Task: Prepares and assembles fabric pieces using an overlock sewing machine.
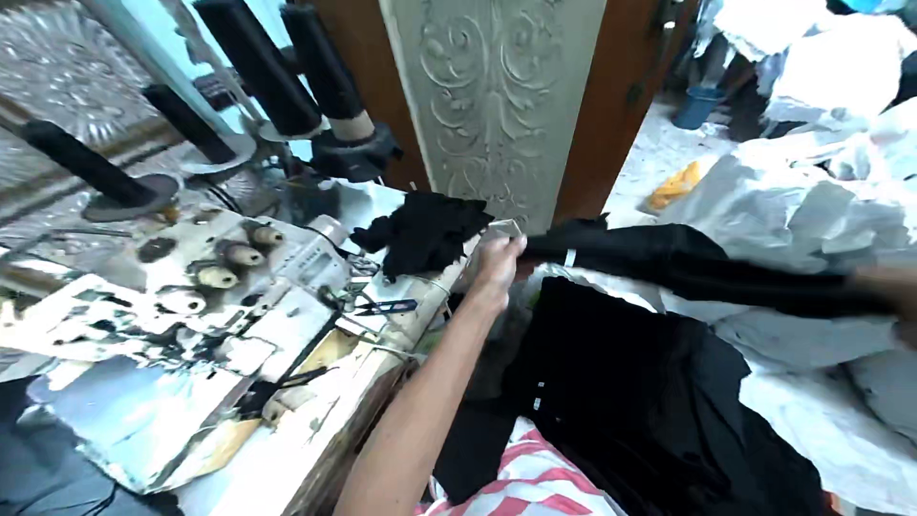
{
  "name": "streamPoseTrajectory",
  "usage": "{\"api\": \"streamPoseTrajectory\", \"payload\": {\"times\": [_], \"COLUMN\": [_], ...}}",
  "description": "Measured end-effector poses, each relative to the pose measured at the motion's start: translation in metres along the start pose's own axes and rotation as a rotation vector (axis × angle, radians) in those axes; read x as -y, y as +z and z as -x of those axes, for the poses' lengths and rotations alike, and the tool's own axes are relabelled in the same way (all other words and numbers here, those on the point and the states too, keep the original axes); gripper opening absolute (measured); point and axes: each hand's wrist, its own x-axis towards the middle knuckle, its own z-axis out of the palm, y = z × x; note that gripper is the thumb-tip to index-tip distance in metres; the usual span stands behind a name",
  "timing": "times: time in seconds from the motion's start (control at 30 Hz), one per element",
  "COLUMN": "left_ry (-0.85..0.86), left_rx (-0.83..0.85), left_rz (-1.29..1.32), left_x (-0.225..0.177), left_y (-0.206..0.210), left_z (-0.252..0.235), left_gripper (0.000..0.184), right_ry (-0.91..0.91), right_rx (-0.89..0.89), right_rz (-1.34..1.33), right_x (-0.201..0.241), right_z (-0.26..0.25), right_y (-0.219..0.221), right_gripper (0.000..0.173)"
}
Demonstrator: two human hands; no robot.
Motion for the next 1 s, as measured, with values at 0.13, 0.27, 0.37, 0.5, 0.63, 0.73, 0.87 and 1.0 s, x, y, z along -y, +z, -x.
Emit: {"api": "streamPoseTrajectory", "payload": {"times": [0.13,0.27,0.37,0.5,0.63,0.73,0.87,1.0], "left_ry": [-0.164,-0.304,-0.323,-0.251,-0.159,-0.168,-0.072,0.124], "left_rx": [0.132,0.368,0.357,0.208,0.076,-0.040,-0.195,-0.489], "left_rz": [-0.408,-0.838,-0.816,-0.680,-0.406,-0.158,-0.056,-0.216], "left_x": [0.106,0.166,0.178,0.167,0.163,0.162,0.152,0.120], "left_y": [-0.019,-0.044,-0.057,-0.081,-0.126,-0.158,-0.202,-0.233], "left_z": [0.005,0.028,0.041,0.058,0.104,0.162,0.262,0.378], "left_gripper": [0.035,0.038,0.031,0.030,0.024,0.020,0.021,0.020], "right_ry": [0.242,0.144,0.099,-0.097,-0.419,-0.695,-1.164,-1.535], "right_rx": [0.751,1.195,1.255,1.143,0.923,0.789,0.357,0.259], "right_rz": [-0.163,-0.150,0.004,0.008,-0.039,-0.037,-0.124,-0.256], "right_x": [0.079,0.138,0.156,0.171,0.227,0.284,0.370,0.457], "right_z": [0.065,0.111,0.095,0.051,-0.001,-0.029,-0.036,-0.011], "right_y": [0.113,0.185,0.175,0.150,0.139,0.142,0.159,0.149], "right_gripper": [0.039,0.059,0.049,0.035,0.037,0.034,0.026,0.025]}}
